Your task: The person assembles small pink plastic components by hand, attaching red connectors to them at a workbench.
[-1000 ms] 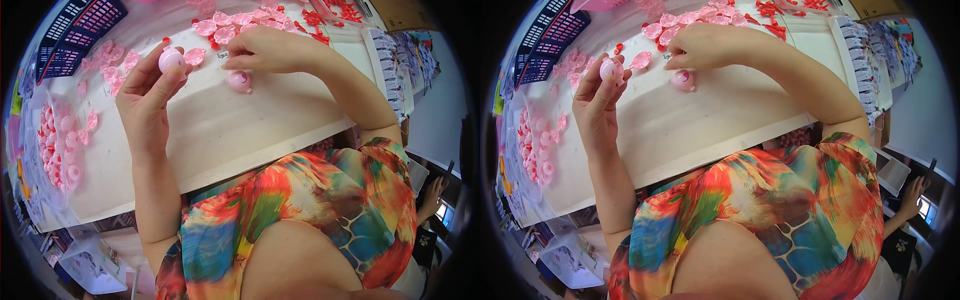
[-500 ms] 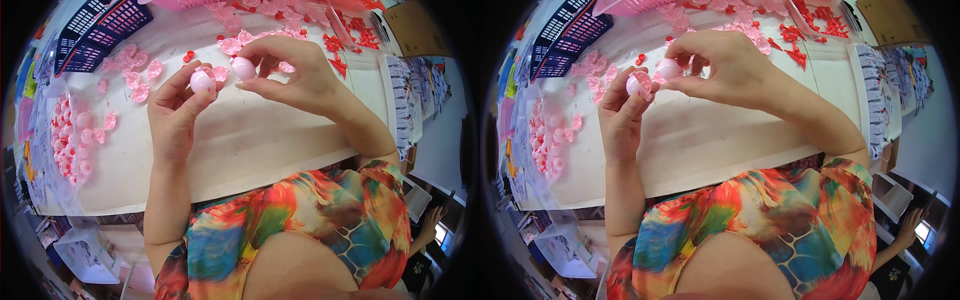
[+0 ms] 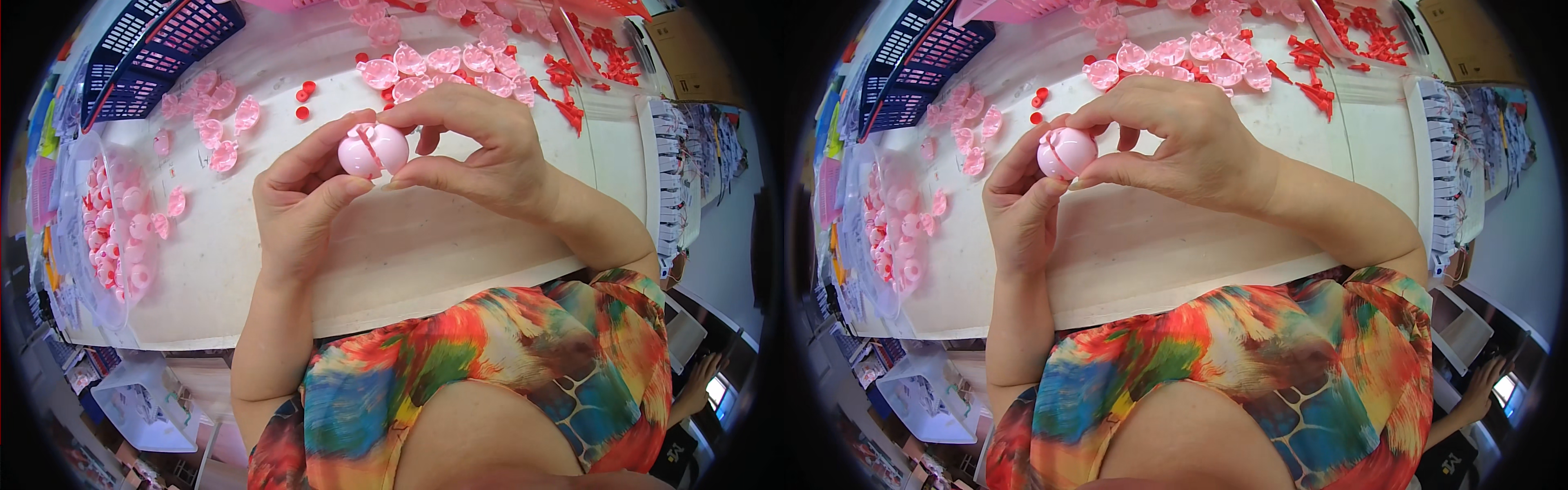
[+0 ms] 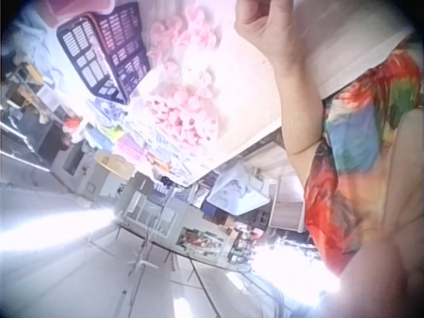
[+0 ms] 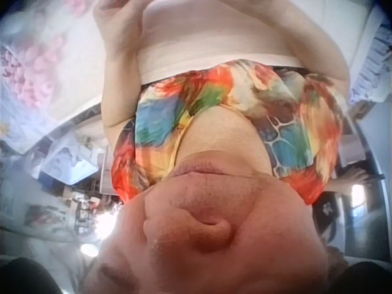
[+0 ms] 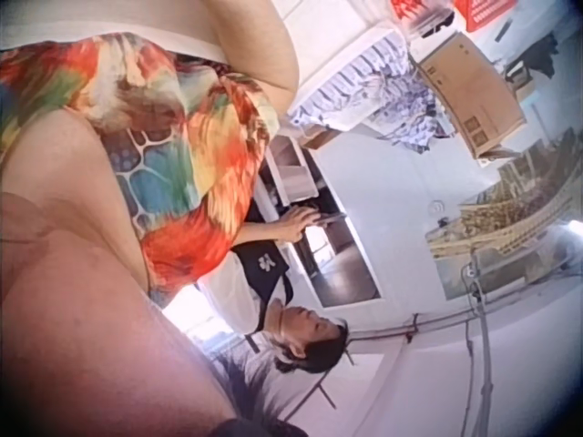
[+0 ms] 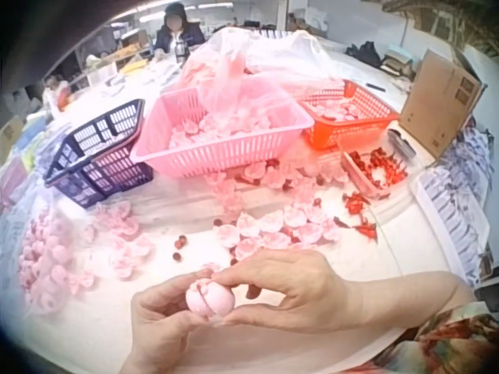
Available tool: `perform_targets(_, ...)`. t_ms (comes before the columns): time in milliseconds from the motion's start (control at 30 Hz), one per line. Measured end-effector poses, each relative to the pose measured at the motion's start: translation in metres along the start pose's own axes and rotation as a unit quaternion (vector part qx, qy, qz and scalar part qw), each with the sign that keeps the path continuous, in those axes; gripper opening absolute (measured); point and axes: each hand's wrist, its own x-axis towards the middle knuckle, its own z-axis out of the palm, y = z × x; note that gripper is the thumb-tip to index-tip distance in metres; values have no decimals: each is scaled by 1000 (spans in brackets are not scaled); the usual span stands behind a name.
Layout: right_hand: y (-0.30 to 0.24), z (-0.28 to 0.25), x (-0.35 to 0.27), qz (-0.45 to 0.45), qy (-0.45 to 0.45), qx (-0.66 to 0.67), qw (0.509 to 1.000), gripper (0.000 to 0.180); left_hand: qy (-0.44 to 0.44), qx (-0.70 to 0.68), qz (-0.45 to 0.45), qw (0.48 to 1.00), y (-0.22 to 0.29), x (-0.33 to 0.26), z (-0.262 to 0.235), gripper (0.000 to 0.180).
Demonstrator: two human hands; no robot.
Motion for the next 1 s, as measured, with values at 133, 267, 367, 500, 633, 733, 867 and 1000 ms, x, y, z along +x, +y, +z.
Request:
perform_targets(133, 3, 2, -2, 4, 2, -10, 1000, 30, -12, -7, 23, 1000, -4, -2, 2, 44)
perform_targets(267, 5, 5, -3, -1, 7, -1, 1000, 29, -22, 0, 22, 1000, -4, -4, 1, 44)
perform_targets(367, 5, 2, -3, -2, -5, -16, 1000, 29, -21, 15, 8, 1000, -3, -6, 2, 45)
perform_targets(500, 11, -3, -5, 5, -13, -43, 999, 29, -5, 35, -28, 999, -5, -6, 5, 44)
perform_targets(633, 13, 2, -6, -33, 29, -88, 995, 28, 22, 3, -59, 998, -3, -7, 10, 44)
perform_targets(733, 15, 6, -6, -132, 30, -128, 982, 33, 18, -61, -93, 994, -3, -10, 2, 41)
perform_targets(867, 12, 3, -7, -119, 24, -127, 985, 30, 12, -72, -139, 988, -3, -10, 6, 56)
perform_targets(1000, 10, 0, -5, -106, 11, -121, 987, 29, 16, -201, -175, 964, -5, -9, 10, 47)
